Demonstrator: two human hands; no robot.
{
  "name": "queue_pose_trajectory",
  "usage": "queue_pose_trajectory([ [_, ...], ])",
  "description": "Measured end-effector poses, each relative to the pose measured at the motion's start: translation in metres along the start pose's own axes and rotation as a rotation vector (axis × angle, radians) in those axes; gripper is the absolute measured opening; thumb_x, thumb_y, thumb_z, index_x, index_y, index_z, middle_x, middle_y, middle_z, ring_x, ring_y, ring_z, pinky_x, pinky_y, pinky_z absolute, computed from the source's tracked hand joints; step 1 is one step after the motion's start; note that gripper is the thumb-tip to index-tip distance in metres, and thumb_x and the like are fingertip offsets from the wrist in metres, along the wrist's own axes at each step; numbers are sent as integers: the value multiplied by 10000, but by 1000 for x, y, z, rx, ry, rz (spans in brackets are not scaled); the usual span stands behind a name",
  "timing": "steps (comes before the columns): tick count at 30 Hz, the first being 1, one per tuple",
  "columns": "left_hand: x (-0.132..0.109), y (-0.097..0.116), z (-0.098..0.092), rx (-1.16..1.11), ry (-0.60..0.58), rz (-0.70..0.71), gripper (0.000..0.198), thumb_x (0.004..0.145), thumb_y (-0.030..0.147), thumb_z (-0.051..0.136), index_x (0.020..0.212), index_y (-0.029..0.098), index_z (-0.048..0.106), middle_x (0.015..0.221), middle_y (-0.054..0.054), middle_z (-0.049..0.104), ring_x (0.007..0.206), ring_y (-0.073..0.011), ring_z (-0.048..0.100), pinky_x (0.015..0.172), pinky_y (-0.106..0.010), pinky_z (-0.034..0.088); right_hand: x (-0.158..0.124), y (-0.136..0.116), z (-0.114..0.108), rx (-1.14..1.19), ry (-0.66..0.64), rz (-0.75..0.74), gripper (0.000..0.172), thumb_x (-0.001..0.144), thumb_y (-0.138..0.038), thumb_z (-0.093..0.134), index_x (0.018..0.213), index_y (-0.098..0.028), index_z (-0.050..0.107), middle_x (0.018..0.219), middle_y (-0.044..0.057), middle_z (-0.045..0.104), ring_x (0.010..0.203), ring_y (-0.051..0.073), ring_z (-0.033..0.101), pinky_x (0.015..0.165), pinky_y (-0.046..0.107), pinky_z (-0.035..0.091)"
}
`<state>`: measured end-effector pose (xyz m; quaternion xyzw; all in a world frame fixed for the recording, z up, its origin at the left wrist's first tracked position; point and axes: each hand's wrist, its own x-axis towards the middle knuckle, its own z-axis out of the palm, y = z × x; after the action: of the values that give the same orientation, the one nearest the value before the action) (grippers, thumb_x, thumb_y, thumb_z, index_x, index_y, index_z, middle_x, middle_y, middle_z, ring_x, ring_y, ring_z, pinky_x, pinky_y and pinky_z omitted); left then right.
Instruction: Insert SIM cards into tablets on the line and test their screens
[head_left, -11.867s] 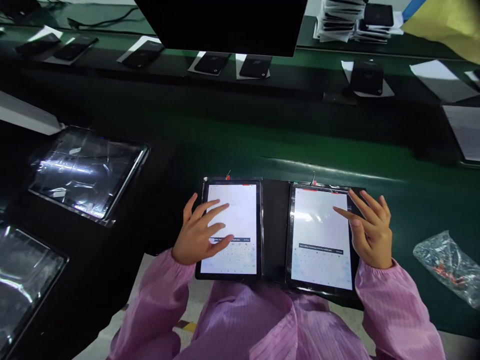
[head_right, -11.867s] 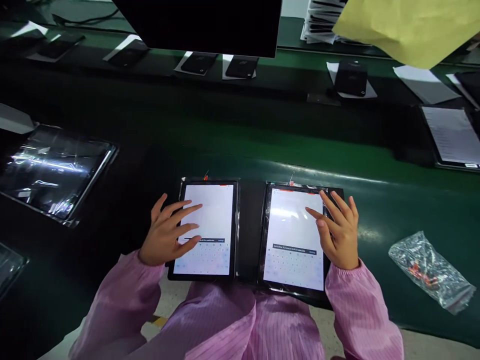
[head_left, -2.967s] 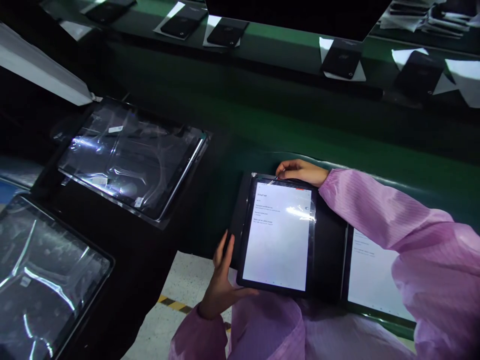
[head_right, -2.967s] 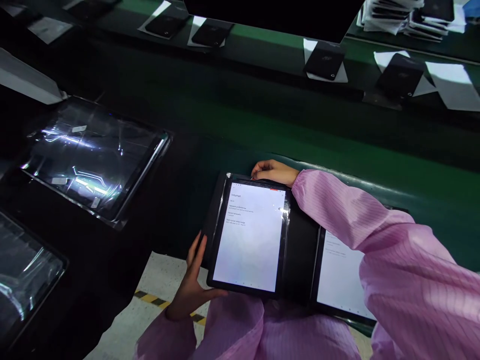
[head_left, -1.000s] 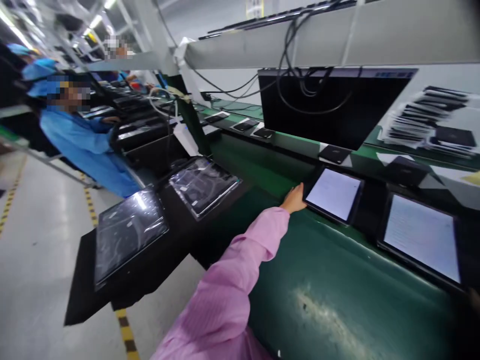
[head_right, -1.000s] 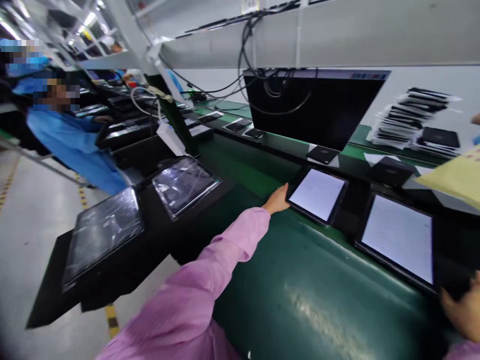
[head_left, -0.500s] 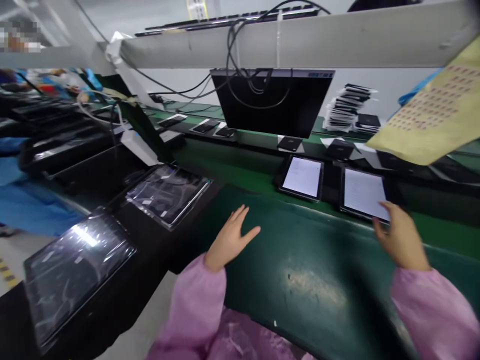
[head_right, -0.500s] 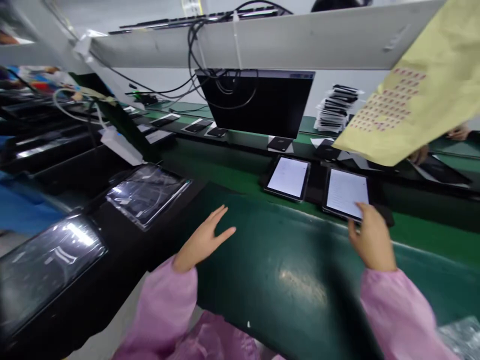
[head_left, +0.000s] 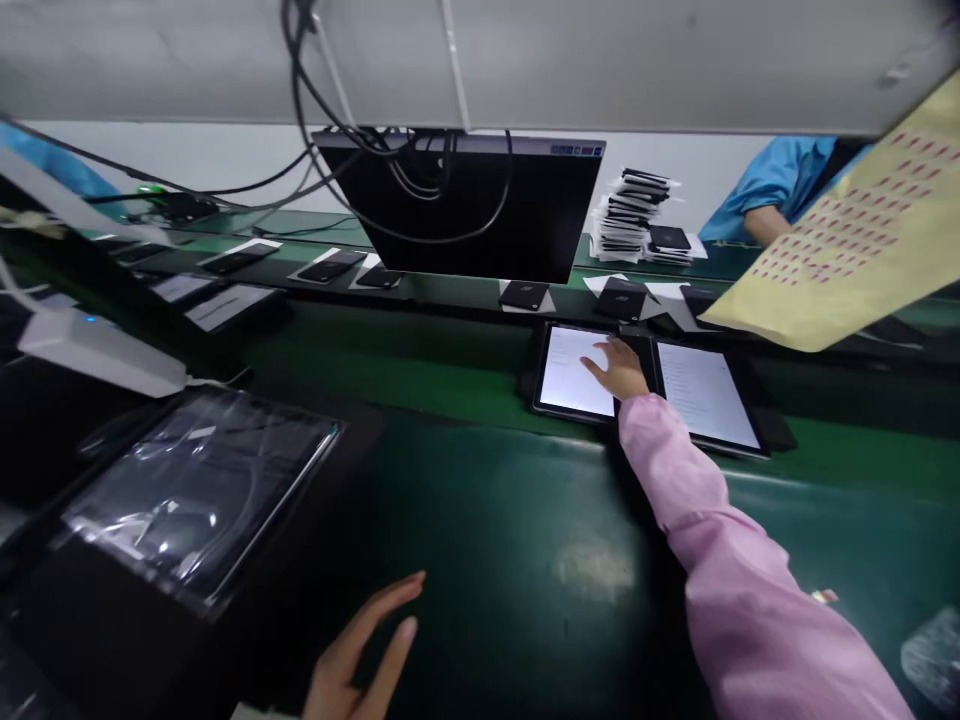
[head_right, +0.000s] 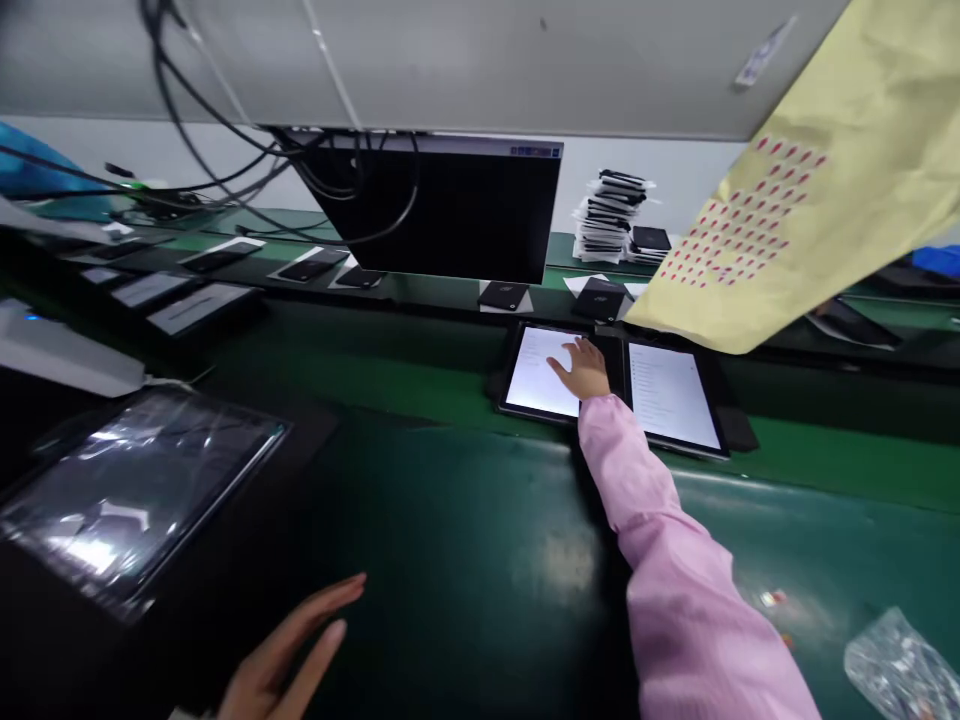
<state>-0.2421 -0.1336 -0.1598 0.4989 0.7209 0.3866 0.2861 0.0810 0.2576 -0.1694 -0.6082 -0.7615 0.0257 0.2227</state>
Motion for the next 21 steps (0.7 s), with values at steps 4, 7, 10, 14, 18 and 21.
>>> queue_pose_trajectory([
  [4, 47, -6, 53, -17, -41, 101, 293, 904, 471, 535, 955, 279, 751, 1041, -36, 762, 978, -223, 731, 865, -320, 615, -7, 28, -8, -15, -6, 38, 533, 890, -525, 480, 1253, -151, 590, 1465, 195, 464, 1407, 371, 348, 1142, 572, 275],
  [7, 65, -9, 73, -11, -66, 148, 276, 920, 431, 531, 953, 260, 744, 1013, -47, 760, 933, -205, 737, 840, -293, 618, -5, 32, -9, -12, -9, 5, 467, 908, -437, 439, 1269, -181, 587, 1483, 149, 457, 1419, 344, 339, 1156, 557, 274],
  [10, 72, -14, 79, -26, -38, 153, 247, 923, 399, 540, 975, 249, 730, 967, -44, 758, 814, -180, 743, 742, -257, 626, 3, 27, -3, 0, -12, -45, 443, 884, -256, 387, 1274, -205, 590, 1480, 102, 470, 1420, 299, 347, 1169, 536, 276],
  [14, 73, -24, 78, -78, 12, 153, 204, 918, 371, 561, 965, 245, 716, 940, -25, 758, 682, -140, 726, 634, -209, 608, 8, 22, -2, 23, -7, -76, 496, 822, -143, 386, 1262, -217, 602, 1468, 71, 483, 1421, 275, 348, 1174, 549, 274],
  [18, 77, -27, 76, -96, 27, 163, 191, 914, 351, 571, 946, 224, 710, 892, -26, 758, 655, -137, 717, 636, -219, 605, -1, 14, -20, 61, 4, -69, 515, 792, -104, 405, 1256, -182, 613, 1474, 101, 473, 1426, 296, 331, 1177, 559, 267],
  [21, 79, -16, 83, -108, 68, 179, 170, 920, 306, 565, 934, 207, 701, 838, -23, 753, 638, -132, 714, 655, -227, 603, -14, -6, -38, 136, -11, -98, 502, 766, -94, 432, 1217, -167, 640, 1453, 111, 495, 1412, 303, 347, 1179, 534, 278],
])
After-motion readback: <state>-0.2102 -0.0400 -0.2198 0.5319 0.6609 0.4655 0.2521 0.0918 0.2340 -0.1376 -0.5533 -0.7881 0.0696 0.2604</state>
